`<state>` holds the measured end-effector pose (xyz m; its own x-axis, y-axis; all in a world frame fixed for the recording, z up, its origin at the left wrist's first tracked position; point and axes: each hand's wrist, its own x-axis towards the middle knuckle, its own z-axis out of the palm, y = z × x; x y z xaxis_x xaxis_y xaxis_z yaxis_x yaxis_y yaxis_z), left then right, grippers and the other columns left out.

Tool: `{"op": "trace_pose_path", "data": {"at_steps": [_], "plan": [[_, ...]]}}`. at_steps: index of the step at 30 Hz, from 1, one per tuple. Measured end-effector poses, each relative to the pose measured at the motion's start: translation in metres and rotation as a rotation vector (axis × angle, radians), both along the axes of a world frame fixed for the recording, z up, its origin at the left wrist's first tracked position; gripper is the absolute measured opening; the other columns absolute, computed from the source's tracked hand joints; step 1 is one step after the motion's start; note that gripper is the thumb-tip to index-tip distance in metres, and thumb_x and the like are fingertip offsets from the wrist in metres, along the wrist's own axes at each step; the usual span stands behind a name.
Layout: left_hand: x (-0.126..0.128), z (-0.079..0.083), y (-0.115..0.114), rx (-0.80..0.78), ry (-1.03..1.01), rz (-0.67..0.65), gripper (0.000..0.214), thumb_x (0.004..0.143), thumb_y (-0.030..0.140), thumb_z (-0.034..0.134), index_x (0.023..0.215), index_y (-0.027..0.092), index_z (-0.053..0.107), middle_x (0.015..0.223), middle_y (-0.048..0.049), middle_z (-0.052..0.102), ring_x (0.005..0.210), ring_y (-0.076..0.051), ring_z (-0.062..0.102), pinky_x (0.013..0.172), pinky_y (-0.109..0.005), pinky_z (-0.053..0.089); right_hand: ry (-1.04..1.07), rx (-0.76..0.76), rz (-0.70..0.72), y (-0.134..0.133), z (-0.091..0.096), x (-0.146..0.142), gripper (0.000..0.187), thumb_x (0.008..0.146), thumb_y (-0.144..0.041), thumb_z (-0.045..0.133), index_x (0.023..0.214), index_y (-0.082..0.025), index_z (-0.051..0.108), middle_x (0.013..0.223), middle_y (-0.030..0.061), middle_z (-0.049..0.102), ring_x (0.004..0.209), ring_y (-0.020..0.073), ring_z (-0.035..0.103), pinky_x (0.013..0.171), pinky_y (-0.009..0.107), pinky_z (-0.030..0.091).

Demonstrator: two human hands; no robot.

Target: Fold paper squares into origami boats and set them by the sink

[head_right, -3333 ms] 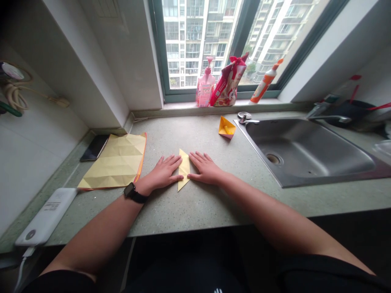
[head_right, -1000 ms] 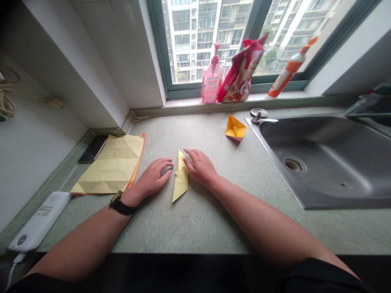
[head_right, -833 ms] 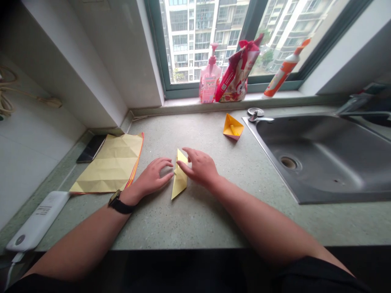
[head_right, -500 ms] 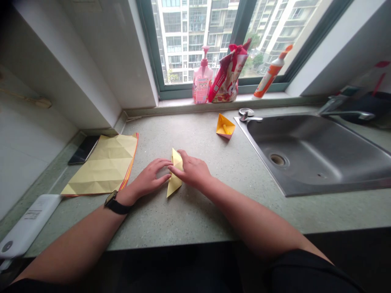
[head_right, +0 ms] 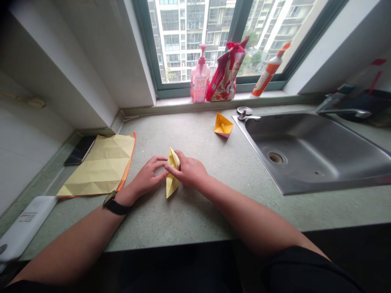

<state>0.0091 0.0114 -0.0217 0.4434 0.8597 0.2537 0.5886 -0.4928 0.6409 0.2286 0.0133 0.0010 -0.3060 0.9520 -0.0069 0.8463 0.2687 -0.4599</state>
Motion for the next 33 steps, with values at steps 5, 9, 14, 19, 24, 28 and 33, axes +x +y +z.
{"op": "trace_pose_path", "data": {"at_steps": [5, 9, 14, 19, 24, 28, 33], "plan": [[0.001, 0.002, -0.001, 0.003, -0.002, 0.001, 0.019, 0.103, 0.034, 0.067, 0.114, 0.026, 0.080, 0.137, -0.0098, 0.067, 0.130, -0.028, 0.066, 0.119, -0.048, 0.054, 0.124, -0.062, 0.057, 0.002, -0.001, 0.002, 0.068, 0.104, -0.051, 0.066, 0.163, -0.024, 0.046, 0.105, 0.0055, 0.084, 0.096, 0.0259, 0.079, 0.083, 0.035, 0.057], [0.000, 0.003, -0.001, -0.001, 0.015, 0.021, 0.019, 0.102, 0.035, 0.067, 0.114, 0.024, 0.078, 0.123, -0.0086, 0.073, 0.121, -0.028, 0.069, 0.113, -0.049, 0.056, 0.272, -0.126, 0.114, 0.006, -0.005, 0.005, 0.064, 0.103, -0.043, 0.069, 0.161, -0.024, 0.047, 0.107, 0.0057, 0.083, 0.089, 0.0221, 0.078, 0.080, 0.034, 0.058], [-0.004, 0.000, 0.001, 0.020, 0.003, 0.052, 0.026, 0.101, 0.032, 0.067, 0.124, 0.023, 0.074, 0.129, -0.0090, 0.076, 0.124, -0.029, 0.069, 0.116, -0.051, 0.054, 0.383, -0.182, 0.139, 0.012, -0.011, 0.009, 0.067, 0.101, -0.037, 0.072, 0.161, -0.024, 0.047, 0.109, 0.0057, 0.081, 0.081, 0.0187, 0.074, 0.077, 0.033, 0.057], [-0.006, -0.004, 0.001, 0.031, -0.008, 0.051, 0.034, 0.100, 0.030, 0.068, 0.133, 0.022, 0.072, 0.134, -0.0100, 0.076, 0.126, -0.030, 0.070, 0.117, -0.051, 0.054, 0.431, -0.165, 0.098, 0.016, -0.017, 0.010, 0.061, 0.097, -0.023, 0.070, 0.156, -0.024, 0.054, 0.102, 0.0037, 0.080, 0.077, 0.0181, 0.070, 0.077, 0.033, 0.054], [-0.007, 0.000, -0.002, 0.046, -0.071, 0.056, 0.038, 0.101, 0.030, 0.067, 0.138, 0.022, 0.070, 0.138, -0.0109, 0.074, 0.128, -0.030, 0.070, 0.118, -0.051, 0.054, 0.479, -0.118, 0.041, 0.020, -0.024, 0.010, 0.050, 0.094, -0.017, 0.066, 0.143, -0.024, 0.064, 0.084, -0.0006, 0.074, 0.074, 0.0185, 0.067, 0.075, 0.033, 0.053], [-0.008, 0.004, -0.002, 0.107, -0.154, 0.069, 0.037, 0.100, 0.023, 0.065, 0.138, 0.022, 0.068, 0.138, -0.0112, 0.073, 0.129, -0.029, 0.069, 0.120, -0.050, 0.054, 0.578, -0.073, 0.019, 0.024, -0.028, 0.012, 0.039, 0.094, -0.020, 0.063, 0.133, -0.025, 0.069, 0.083, -0.0017, 0.072, 0.074, 0.0179, 0.066, 0.073, 0.032, 0.051], [-0.008, 0.001, -0.001, 0.190, -0.340, 0.108, 0.030, 0.099, 0.021, 0.068, 0.128, 0.025, 0.064, 0.138, -0.0099, 0.066, 0.127, -0.025, 0.069, 0.111, -0.045, 0.061, 0.714, -0.033, 0.059, 0.026, -0.032, 0.013, 0.039, 0.096, -0.027, 0.061, 0.135, -0.024, 0.066, 0.080, -0.0032, 0.067, 0.071, 0.0170, 0.062, 0.070, 0.031, 0.048]]}}
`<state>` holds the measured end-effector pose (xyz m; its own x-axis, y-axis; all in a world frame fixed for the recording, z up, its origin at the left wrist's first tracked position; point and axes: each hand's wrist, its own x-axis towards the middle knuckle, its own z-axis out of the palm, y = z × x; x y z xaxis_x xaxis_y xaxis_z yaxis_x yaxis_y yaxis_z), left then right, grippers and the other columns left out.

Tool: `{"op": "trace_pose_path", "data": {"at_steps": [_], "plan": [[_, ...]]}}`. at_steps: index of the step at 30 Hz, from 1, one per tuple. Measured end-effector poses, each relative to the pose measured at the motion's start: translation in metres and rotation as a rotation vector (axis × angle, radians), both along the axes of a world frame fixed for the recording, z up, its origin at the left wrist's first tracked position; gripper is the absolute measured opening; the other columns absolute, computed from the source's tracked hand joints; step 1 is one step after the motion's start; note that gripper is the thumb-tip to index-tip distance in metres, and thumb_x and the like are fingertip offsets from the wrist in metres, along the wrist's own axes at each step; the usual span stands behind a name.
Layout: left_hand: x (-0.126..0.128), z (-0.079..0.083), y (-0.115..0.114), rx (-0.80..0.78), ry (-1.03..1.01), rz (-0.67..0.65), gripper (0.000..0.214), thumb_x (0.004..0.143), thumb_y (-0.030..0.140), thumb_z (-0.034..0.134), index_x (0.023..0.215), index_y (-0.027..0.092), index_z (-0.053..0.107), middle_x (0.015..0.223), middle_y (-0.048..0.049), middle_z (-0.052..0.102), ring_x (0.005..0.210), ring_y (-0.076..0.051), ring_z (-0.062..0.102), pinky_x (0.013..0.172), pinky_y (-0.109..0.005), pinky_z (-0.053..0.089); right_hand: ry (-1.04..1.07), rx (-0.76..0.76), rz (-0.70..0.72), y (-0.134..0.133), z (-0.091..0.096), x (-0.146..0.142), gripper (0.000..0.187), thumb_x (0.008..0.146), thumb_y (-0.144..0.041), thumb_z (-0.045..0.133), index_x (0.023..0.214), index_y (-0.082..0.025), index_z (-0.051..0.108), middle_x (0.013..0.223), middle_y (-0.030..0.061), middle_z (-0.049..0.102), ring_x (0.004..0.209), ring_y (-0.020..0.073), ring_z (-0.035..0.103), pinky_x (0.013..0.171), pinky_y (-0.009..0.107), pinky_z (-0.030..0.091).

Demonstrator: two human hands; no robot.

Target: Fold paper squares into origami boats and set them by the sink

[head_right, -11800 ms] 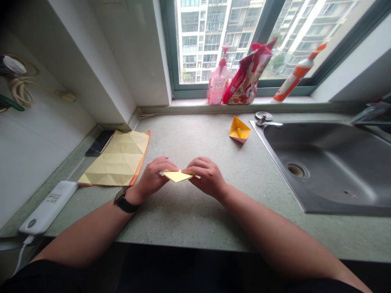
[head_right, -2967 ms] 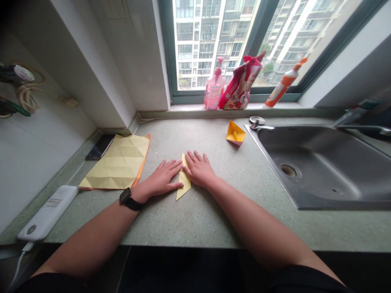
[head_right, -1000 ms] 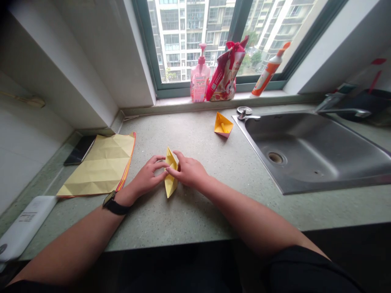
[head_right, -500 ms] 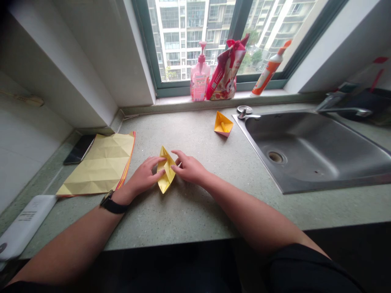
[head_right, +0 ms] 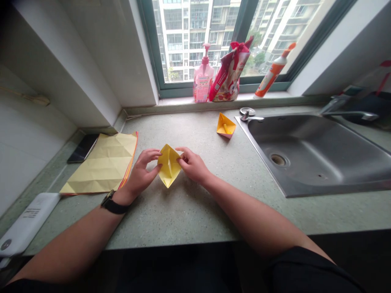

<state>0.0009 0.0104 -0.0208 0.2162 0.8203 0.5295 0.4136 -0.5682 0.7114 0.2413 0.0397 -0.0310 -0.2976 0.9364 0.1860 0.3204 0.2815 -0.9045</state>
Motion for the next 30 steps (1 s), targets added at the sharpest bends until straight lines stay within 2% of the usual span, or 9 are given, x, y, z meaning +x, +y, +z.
{"op": "trace_pose_path", "data": {"at_steps": [2, 4, 9, 11, 16, 23, 28, 30], "plan": [[0.000, -0.002, -0.001, -0.042, -0.094, 0.043, 0.035, 0.098, 0.025, 0.071, 0.130, 0.026, 0.056, 0.139, -0.0101, 0.063, 0.112, -0.021, 0.074, 0.099, -0.040, 0.064, 0.053, 0.017, 0.028, 0.000, -0.001, -0.001, 0.039, 0.098, -0.029, 0.060, 0.136, -0.025, 0.065, 0.081, -0.0027, 0.067, 0.071, 0.0171, 0.062, 0.068, 0.031, 0.048], [0.000, -0.002, -0.002, -0.114, -0.115, 0.061, 0.036, 0.099, 0.028, 0.072, 0.128, 0.025, 0.052, 0.130, -0.0085, 0.066, 0.097, -0.017, 0.075, 0.089, -0.036, 0.064, 0.088, 0.041, 0.050, -0.002, -0.001, -0.002, 0.038, 0.099, -0.031, 0.060, 0.136, -0.026, 0.064, 0.082, -0.0022, 0.067, 0.072, 0.0174, 0.062, 0.067, 0.031, 0.047], [-0.001, 0.009, -0.003, -0.173, 0.000, 0.075, 0.017, 0.101, 0.037, 0.068, 0.104, 0.022, 0.061, 0.093, -0.0017, 0.070, 0.085, -0.017, 0.070, 0.083, -0.031, 0.058, 0.130, 0.096, 0.071, -0.005, 0.002, -0.004, 0.034, 0.100, -0.031, 0.062, 0.134, -0.027, 0.065, 0.084, -0.0018, 0.067, 0.073, 0.0172, 0.062, 0.068, 0.032, 0.048], [-0.002, 0.014, -0.004, -0.186, 0.028, 0.063, 0.020, 0.103, 0.040, 0.065, 0.094, 0.022, 0.062, 0.086, -0.0010, 0.068, 0.081, -0.017, 0.067, 0.080, -0.030, 0.055, 0.154, 0.101, 0.076, -0.006, 0.003, -0.004, 0.032, 0.101, -0.031, 0.062, 0.132, -0.027, 0.066, 0.084, -0.0017, 0.067, 0.073, 0.0170, 0.062, 0.070, 0.032, 0.049], [-0.002, 0.020, -0.006, -0.230, 0.013, 0.041, 0.030, 0.104, 0.048, 0.064, 0.088, 0.022, 0.063, 0.079, -0.0002, 0.066, 0.074, -0.017, 0.063, 0.073, -0.029, 0.050, 0.188, 0.084, 0.076, -0.006, 0.003, -0.004, 0.029, 0.102, -0.036, 0.063, 0.130, -0.027, 0.066, 0.084, -0.0017, 0.066, 0.074, 0.0171, 0.062, 0.070, 0.033, 0.050], [-0.002, 0.017, -0.005, -0.286, 0.008, 0.031, 0.040, 0.103, 0.056, 0.063, 0.083, 0.021, 0.062, 0.075, 0.0002, 0.061, 0.070, -0.016, 0.056, 0.066, -0.027, 0.044, 0.195, 0.090, 0.055, -0.007, 0.007, -0.001, 0.027, 0.101, -0.037, 0.068, 0.126, -0.026, 0.068, 0.081, -0.0028, 0.065, 0.073, 0.0158, 0.061, 0.071, 0.033, 0.050], [-0.004, 0.014, -0.003, -0.365, -0.001, 0.018, 0.047, 0.102, 0.061, 0.061, 0.078, 0.021, 0.059, 0.071, 0.0009, 0.057, 0.067, -0.015, 0.051, 0.061, -0.027, 0.041, 0.268, 0.026, 0.107, -0.001, 0.007, 0.000, 0.037, 0.101, -0.049, 0.069, 0.129, -0.025, 0.066, 0.082, -0.0016, 0.065, 0.074, 0.0171, 0.062, 0.069, 0.033, 0.051], [-0.004, 0.013, -0.003, -0.379, 0.033, 0.019, 0.049, 0.102, 0.060, 0.058, 0.074, 0.021, 0.056, 0.069, 0.0006, 0.055, 0.067, -0.016, 0.050, 0.061, -0.027, 0.040, 0.248, 0.026, 0.065, -0.001, 0.007, 0.001, 0.041, 0.099, -0.052, 0.071, 0.131, -0.026, 0.064, 0.086, -0.0002, 0.067, 0.076, 0.0181, 0.063, 0.071, 0.034, 0.054]]}}
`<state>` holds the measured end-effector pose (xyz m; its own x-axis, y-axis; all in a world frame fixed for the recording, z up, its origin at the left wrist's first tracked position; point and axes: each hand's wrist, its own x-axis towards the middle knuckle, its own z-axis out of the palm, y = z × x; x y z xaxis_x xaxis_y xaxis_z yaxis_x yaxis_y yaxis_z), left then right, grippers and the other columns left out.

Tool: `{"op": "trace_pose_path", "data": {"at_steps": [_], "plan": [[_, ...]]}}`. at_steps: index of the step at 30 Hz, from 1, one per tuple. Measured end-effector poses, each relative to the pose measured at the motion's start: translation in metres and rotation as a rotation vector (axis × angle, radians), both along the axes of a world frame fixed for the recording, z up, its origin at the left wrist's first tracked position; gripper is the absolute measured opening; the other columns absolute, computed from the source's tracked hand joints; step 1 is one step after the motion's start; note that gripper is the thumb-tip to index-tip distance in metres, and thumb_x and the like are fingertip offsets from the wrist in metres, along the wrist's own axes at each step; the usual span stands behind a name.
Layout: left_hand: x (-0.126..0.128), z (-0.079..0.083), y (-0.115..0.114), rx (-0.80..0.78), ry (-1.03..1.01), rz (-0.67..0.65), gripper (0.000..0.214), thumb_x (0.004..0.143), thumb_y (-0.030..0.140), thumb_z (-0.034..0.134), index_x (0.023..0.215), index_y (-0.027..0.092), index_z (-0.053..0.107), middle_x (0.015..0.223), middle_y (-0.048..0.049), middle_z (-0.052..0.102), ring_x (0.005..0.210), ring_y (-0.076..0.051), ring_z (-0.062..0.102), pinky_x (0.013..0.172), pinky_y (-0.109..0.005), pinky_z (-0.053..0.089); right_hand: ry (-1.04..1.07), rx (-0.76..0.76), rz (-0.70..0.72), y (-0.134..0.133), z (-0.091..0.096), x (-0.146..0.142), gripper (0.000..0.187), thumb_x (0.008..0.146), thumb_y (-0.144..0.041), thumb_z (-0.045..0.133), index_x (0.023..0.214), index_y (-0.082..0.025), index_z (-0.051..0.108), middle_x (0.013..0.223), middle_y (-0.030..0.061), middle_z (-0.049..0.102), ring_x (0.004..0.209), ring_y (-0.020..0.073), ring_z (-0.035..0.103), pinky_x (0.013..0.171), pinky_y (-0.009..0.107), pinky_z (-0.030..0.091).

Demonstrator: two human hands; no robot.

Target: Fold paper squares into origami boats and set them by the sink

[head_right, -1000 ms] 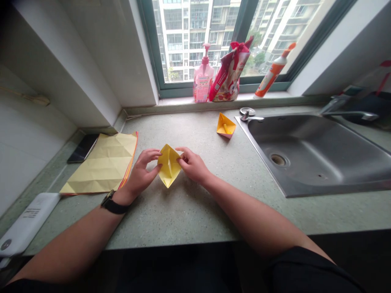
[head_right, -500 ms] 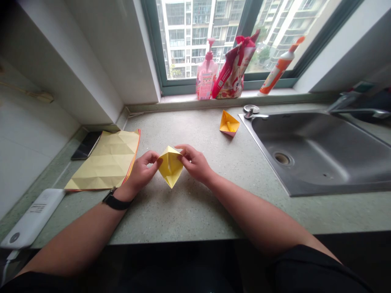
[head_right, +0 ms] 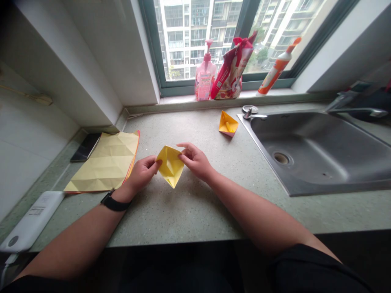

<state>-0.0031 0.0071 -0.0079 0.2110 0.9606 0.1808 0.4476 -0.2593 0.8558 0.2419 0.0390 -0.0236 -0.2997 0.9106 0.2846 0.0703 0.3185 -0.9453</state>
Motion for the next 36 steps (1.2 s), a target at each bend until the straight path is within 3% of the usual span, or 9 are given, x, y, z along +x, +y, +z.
{"op": "trace_pose_path", "data": {"at_steps": [5, 8, 12, 22, 27, 31, 34, 36], "plan": [[0.001, -0.001, -0.001, -0.009, 0.054, 0.085, 0.044, 0.101, 0.054, 0.053, 0.072, 0.021, 0.058, 0.069, 0.0001, 0.055, 0.069, -0.017, 0.051, 0.063, -0.029, 0.039, -0.150, 0.232, -0.220, -0.011, 0.010, -0.001, 0.030, 0.094, -0.050, 0.076, 0.112, -0.028, 0.065, 0.107, 0.0074, 0.073, 0.097, 0.0254, 0.069, 0.083, 0.042, 0.058], [0.003, -0.001, -0.002, -0.005, 0.074, 0.111, 0.043, 0.101, 0.053, 0.053, 0.073, 0.020, 0.059, 0.070, 0.0003, 0.056, 0.069, -0.017, 0.052, 0.064, -0.029, 0.038, -0.322, 0.389, -0.186, -0.021, 0.015, -0.005, 0.022, 0.096, -0.049, 0.075, 0.096, -0.028, 0.067, 0.098, 0.0070, 0.073, 0.097, 0.0277, 0.066, 0.091, 0.046, 0.054], [0.006, -0.002, -0.003, 0.023, 0.106, 0.072, 0.043, 0.101, 0.052, 0.054, 0.070, 0.021, 0.054, 0.066, 0.0021, 0.049, 0.065, -0.016, 0.047, 0.062, -0.029, 0.035, -0.490, 0.438, -0.184, -0.025, 0.014, -0.012, 0.024, 0.095, -0.049, 0.078, 0.089, -0.028, 0.069, 0.096, 0.0065, 0.074, 0.095, 0.0277, 0.064, 0.094, 0.046, 0.047], [0.004, -0.006, 0.005, 0.000, 0.084, 0.047, 0.045, 0.101, 0.054, 0.054, 0.072, 0.021, 0.058, 0.065, 0.0016, 0.054, 0.065, -0.016, 0.051, 0.062, -0.028, 0.039, -0.407, 0.276, -0.231, -0.007, 0.006, -0.005, 0.031, 0.103, -0.038, 0.062, 0.075, -0.024, 0.065, 0.080, 0.0037, 0.069, 0.076, 0.0195, 0.061, 0.074, 0.035, 0.045], [0.003, -0.007, 0.008, -0.036, 0.028, 0.054, 0.047, 0.103, 0.058, 0.047, 0.077, 0.022, 0.063, 0.060, 0.0022, 0.053, 0.059, -0.017, 0.050, 0.058, -0.028, 0.040, -0.296, 0.147, -0.328, 0.008, 0.002, 0.003, 0.034, 0.097, -0.048, 0.065, 0.073, -0.024, 0.066, 0.074, 0.0022, 0.067, 0.071, 0.0187, 0.058, 0.069, 0.033, 0.043], [0.003, -0.012, 0.010, 0.017, 0.096, 0.103, 0.041, 0.102, 0.054, 0.050, 0.077, 0.023, 0.061, 0.063, 0.0022, 0.054, 0.061, -0.017, 0.053, 0.061, -0.028, 0.042, -0.117, 0.001, -0.398, 0.020, 0.003, 0.011, 0.043, 0.093, -0.062, 0.063, 0.072, -0.024, 0.065, 0.069, 0.0001, 0.064, 0.069, 0.0185, 0.057, 0.066, 0.032, 0.041], [0.004, -0.017, 0.012, 0.116, 0.183, 0.121, 0.031, 0.100, 0.049, 0.055, 0.085, 0.023, 0.063, 0.076, -0.0004, 0.064, 0.072, -0.020, 0.061, 0.071, -0.031, 0.050, 0.036, -0.060, -0.400, 0.026, 0.004, 0.014, 0.048, 0.088, -0.069, 0.065, 0.074, -0.024, 0.065, 0.072, 0.0001, 0.065, 0.071, 0.0184, 0.058, 0.066, 0.031, 0.044], [0.004, -0.020, 0.014, 0.209, 0.256, 0.116, 0.025, 0.098, 0.045, 0.058, 0.099, 0.022, 0.067, 0.096, -0.0056, 0.072, 0.090, -0.024, 0.068, 0.085, -0.037, 0.056, 0.123, -0.079, -0.395, 0.029, 0.004, 0.014, 0.050, 0.085, -0.073, 0.067, 0.075, -0.024, 0.065, 0.072, 0.0001, 0.065, 0.071, 0.0181, 0.058, 0.066, 0.031, 0.045]]}}
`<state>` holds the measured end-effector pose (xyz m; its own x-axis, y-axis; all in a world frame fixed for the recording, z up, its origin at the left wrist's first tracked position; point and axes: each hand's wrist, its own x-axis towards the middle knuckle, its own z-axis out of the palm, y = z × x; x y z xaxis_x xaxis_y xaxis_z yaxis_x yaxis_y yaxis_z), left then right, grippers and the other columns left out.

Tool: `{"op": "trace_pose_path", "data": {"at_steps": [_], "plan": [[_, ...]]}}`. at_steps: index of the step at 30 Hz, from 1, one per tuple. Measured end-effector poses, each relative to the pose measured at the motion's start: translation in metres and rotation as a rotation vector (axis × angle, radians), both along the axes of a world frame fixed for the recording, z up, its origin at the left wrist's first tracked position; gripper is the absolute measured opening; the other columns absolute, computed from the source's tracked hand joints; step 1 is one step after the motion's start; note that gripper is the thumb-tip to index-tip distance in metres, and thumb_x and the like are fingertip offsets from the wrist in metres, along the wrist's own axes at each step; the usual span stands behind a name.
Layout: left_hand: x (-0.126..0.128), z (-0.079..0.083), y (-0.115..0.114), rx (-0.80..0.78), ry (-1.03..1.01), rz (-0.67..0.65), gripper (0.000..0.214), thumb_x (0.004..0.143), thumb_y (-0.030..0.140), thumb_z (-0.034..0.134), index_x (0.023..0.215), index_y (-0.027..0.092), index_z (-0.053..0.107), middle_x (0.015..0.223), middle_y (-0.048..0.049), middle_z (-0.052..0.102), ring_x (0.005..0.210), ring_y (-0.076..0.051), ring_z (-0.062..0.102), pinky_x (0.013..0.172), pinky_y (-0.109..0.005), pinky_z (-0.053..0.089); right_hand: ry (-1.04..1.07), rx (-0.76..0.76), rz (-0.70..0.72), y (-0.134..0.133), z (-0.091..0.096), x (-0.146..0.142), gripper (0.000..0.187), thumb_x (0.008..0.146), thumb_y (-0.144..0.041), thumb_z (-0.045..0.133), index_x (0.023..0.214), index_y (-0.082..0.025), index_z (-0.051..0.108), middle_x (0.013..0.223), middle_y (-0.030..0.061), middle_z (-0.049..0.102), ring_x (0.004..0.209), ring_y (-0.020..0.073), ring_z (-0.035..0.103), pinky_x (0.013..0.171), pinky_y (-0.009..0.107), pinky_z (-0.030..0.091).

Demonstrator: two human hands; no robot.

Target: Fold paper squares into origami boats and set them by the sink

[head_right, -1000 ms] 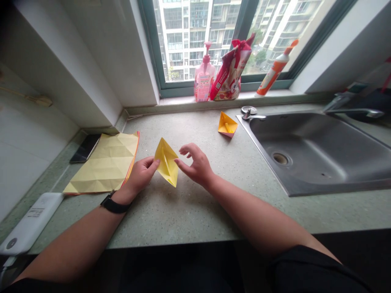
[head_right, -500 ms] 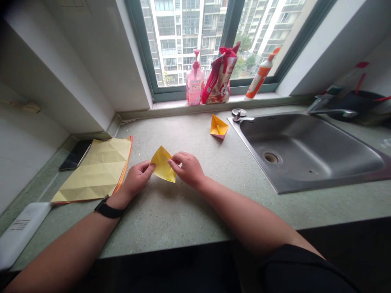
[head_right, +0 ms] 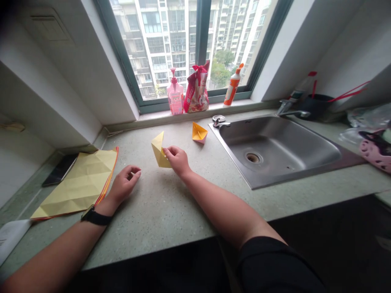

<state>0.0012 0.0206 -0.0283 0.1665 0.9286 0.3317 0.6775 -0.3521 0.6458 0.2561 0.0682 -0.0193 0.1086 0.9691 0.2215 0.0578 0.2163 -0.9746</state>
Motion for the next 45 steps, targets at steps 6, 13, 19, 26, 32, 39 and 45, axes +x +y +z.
{"op": "trace_pose_path", "data": {"at_steps": [6, 13, 19, 26, 32, 39, 45], "plan": [[0.011, -0.014, 0.005, 0.130, 0.345, -0.152, 0.046, 0.102, 0.043, 0.058, 0.143, 0.022, 0.061, 0.150, -0.0171, 0.062, 0.141, -0.036, 0.055, 0.124, -0.058, 0.043, 0.158, 0.002, -0.020, 0.006, 0.005, 0.003, 0.052, 0.083, -0.076, 0.067, 0.079, -0.024, 0.064, 0.078, 0.0005, 0.067, 0.074, 0.0181, 0.060, 0.069, 0.030, 0.048], [0.060, -0.023, 0.040, 0.123, 0.484, -0.178, 0.049, 0.107, 0.043, 0.052, 0.151, 0.022, 0.061, 0.157, -0.0189, 0.059, 0.147, -0.039, 0.052, 0.126, -0.064, 0.039, 0.268, 0.061, -0.136, 0.018, 0.014, 0.014, 0.054, 0.084, -0.077, 0.064, 0.083, -0.024, 0.065, 0.082, 0.0024, 0.070, 0.081, 0.0198, 0.064, 0.073, 0.030, 0.052], [0.118, -0.025, 0.075, 0.164, 0.464, -0.244, 0.049, 0.109, 0.041, 0.051, 0.151, 0.020, 0.062, 0.154, -0.0194, 0.062, 0.147, -0.037, 0.054, 0.127, -0.062, 0.040, 0.238, 0.158, -0.376, 0.039, 0.035, 0.064, 0.053, 0.093, -0.075, 0.056, 0.091, -0.023, 0.065, 0.086, 0.0051, 0.070, 0.085, 0.0216, 0.065, 0.077, 0.033, 0.055], [0.166, -0.026, 0.116, 0.177, 0.444, -0.316, 0.051, 0.110, 0.041, 0.051, 0.155, 0.018, 0.059, 0.155, -0.0199, 0.061, 0.146, -0.036, 0.056, 0.127, -0.056, 0.042, -0.007, 0.280, -0.620, 0.067, 0.069, 0.149, 0.044, 0.098, -0.064, 0.054, 0.092, -0.022, 0.067, 0.085, 0.0052, 0.071, 0.084, 0.0221, 0.067, 0.073, 0.031, 0.053], [0.200, -0.023, 0.154, 0.202, 0.411, -0.365, 0.052, 0.110, 0.039, 0.053, 0.156, 0.015, 0.058, 0.148, -0.0212, 0.065, 0.139, -0.036, 0.061, 0.123, -0.054, 0.046, -0.386, 0.165, -0.600, 0.090, 0.087, 0.171, 0.031, 0.094, -0.048, 0.067, 0.079, -0.022, 0.071, 0.077, 0.0037, 0.075, 0.076, 0.0210, 0.066, 0.074, 0.032, 0.049], [0.222, -0.025, 0.185, 0.218, 0.354, -0.435, 0.042, 0.106, 0.033, 0.061, 0.147, 0.023, 0.066, 0.146, -0.0129, 0.070, 0.136, -0.031, 0.064, 0.121, -0.048, 0.050, -0.828, -0.128, -0.519, 0.101, 0.088, 0.167, 0.022, 0.096, -0.040, 0.069, 0.088, -0.022, 0.081, 0.090, 0.0052, 0.081, 0.084, 0.0214, 0.071, 0.075, 0.030, 0.048], [0.231, -0.022, 0.196, 0.222, 0.327, -0.502, 0.021, 0.106, 0.030, 0.062, 0.121, 0.022, 0.074, 0.128, -0.0101, 0.079, 0.122, -0.028, 0.072, 0.114, -0.043, 0.057, -0.956, -0.227, -0.456, 0.106, 0.087, 0.169, 0.021, 0.097, -0.039, 0.070, 0.092, -0.022, 0.083, 0.097, 0.0060, 0.083, 0.090, 0.0218, 0.073, 0.074, 0.029, 0.048]]}}
